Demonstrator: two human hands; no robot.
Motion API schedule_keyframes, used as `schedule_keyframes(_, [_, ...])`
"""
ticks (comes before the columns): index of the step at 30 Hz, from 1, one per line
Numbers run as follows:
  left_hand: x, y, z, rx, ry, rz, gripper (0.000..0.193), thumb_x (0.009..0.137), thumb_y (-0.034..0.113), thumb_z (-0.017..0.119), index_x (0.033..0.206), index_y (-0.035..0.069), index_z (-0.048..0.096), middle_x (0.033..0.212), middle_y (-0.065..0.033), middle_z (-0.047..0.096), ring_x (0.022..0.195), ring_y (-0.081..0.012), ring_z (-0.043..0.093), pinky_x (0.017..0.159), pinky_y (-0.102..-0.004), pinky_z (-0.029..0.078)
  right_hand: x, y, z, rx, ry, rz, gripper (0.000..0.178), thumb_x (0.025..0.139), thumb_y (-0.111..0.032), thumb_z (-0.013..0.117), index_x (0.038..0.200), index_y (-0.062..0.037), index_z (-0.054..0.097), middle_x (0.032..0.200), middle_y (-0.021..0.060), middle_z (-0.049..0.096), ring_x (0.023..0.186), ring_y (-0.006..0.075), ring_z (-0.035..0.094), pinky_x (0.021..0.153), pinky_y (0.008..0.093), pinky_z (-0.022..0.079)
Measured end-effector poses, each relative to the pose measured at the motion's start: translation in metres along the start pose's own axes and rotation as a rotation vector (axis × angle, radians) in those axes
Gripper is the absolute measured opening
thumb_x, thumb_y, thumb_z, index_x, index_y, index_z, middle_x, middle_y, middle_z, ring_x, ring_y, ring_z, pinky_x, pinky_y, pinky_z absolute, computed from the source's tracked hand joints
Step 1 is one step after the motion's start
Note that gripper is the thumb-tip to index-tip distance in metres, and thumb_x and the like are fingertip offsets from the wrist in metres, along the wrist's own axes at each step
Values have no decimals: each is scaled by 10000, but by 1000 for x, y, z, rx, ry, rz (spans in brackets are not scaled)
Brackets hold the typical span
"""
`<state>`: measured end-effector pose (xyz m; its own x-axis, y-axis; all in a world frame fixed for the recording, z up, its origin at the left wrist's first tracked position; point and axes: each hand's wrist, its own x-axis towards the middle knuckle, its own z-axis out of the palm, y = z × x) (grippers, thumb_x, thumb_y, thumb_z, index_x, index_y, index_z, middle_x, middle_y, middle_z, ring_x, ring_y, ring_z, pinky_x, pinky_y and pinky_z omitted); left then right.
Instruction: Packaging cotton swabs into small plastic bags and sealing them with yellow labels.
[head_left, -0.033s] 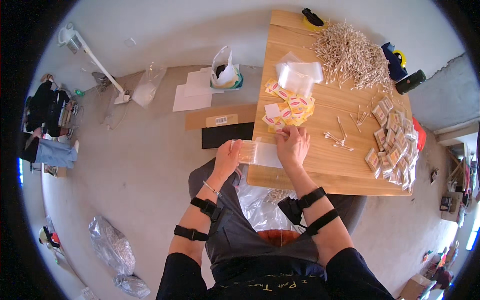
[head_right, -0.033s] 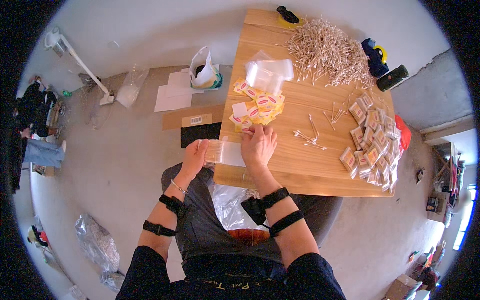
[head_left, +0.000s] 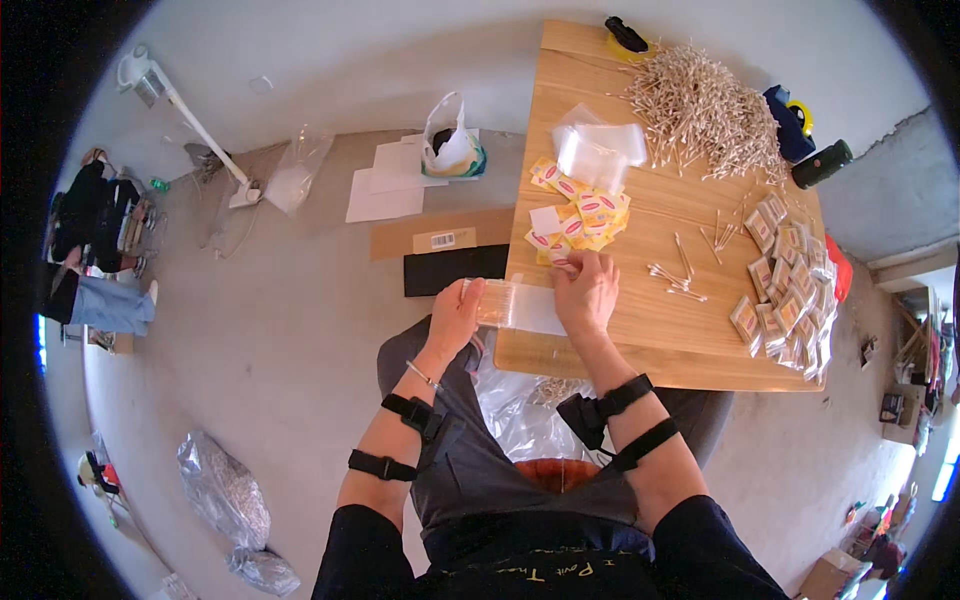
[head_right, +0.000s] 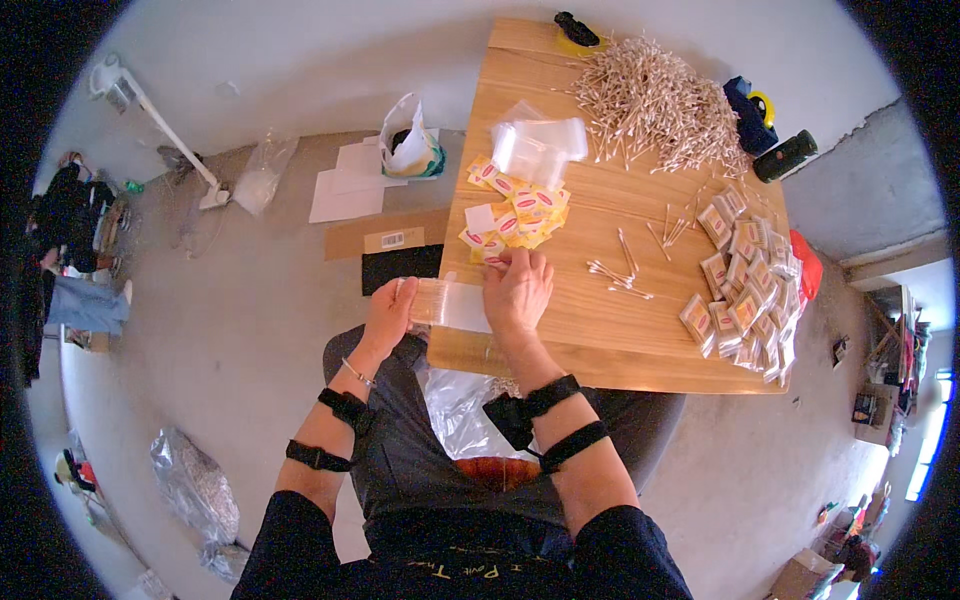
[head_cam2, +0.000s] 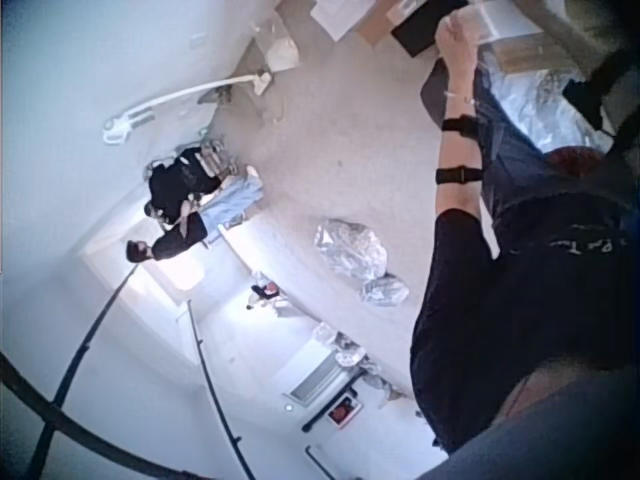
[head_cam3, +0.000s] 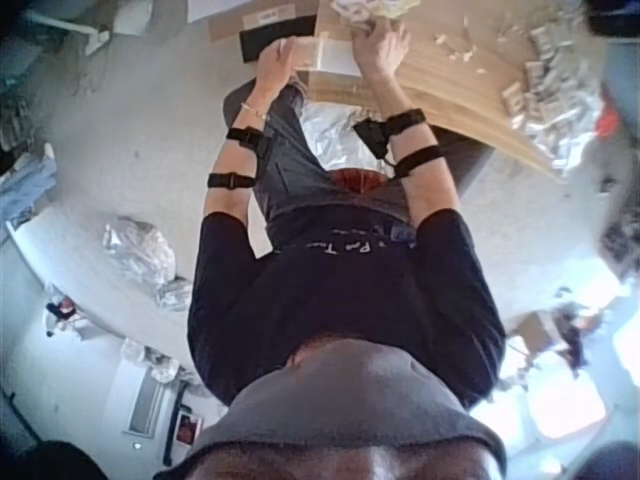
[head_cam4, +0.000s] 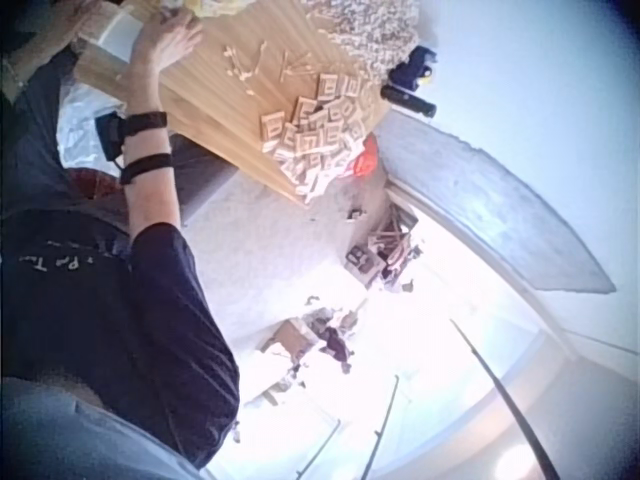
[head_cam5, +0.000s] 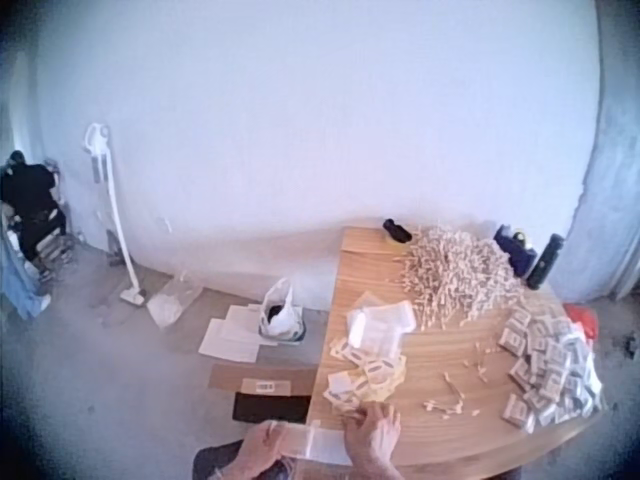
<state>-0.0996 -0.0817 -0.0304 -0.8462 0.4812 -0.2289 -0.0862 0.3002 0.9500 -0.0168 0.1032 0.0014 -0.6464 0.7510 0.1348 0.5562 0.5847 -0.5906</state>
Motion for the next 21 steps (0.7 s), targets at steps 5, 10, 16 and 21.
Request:
schedule_keyframes(5, [-2, 7, 0, 25, 6, 6, 451, 1005, 397, 520, 794, 0, 554, 604, -41, 556, 459, -106, 506, 441, -274, 397, 5, -7, -21, 476, -56, 79, 320, 740, -52, 727, 1052, -32, 657, 803, 85, 666, 678, 183, 636, 618, 323, 512])
schedule_keyframes(10, [-3, 13, 2, 11, 14, 24, 439, 1007, 387, 520, 794, 5, 550, 606, -32, 546, 463, -101, 498, 443, -275, 398, 8, 7, -27, 522, -283, 47, 269, 780, -63, 724, 1039, -6, 682, 753, 52, 676, 635, 81, 585, 567, 248, 481])
schedule_keyframes(16, [-3, 9, 2, 0, 19, 13, 430, 1005, 385, 526, 809, 4, 557, 614, -30, 544, 477, -101, 498, 446, -272, 396, -13, -8, -21, 775, -384, 319, 183, 846, -136, 740, 914, 29, 700, 713, 29, 648, 587, 78, 550, 527, 227, 441])
schedule_keyframes(21, [-3, 10, 2, 19, 20, 10, 441, 997, 395, 534, 827, -10, 578, 627, -55, 573, 500, -121, 517, 474, -290, 417, -23, -22, -26, 896, -476, 499, 176, 850, -117, 740, 834, 51, 688, 667, 48, 641, 564, 105, 585, 491, 242, 475])
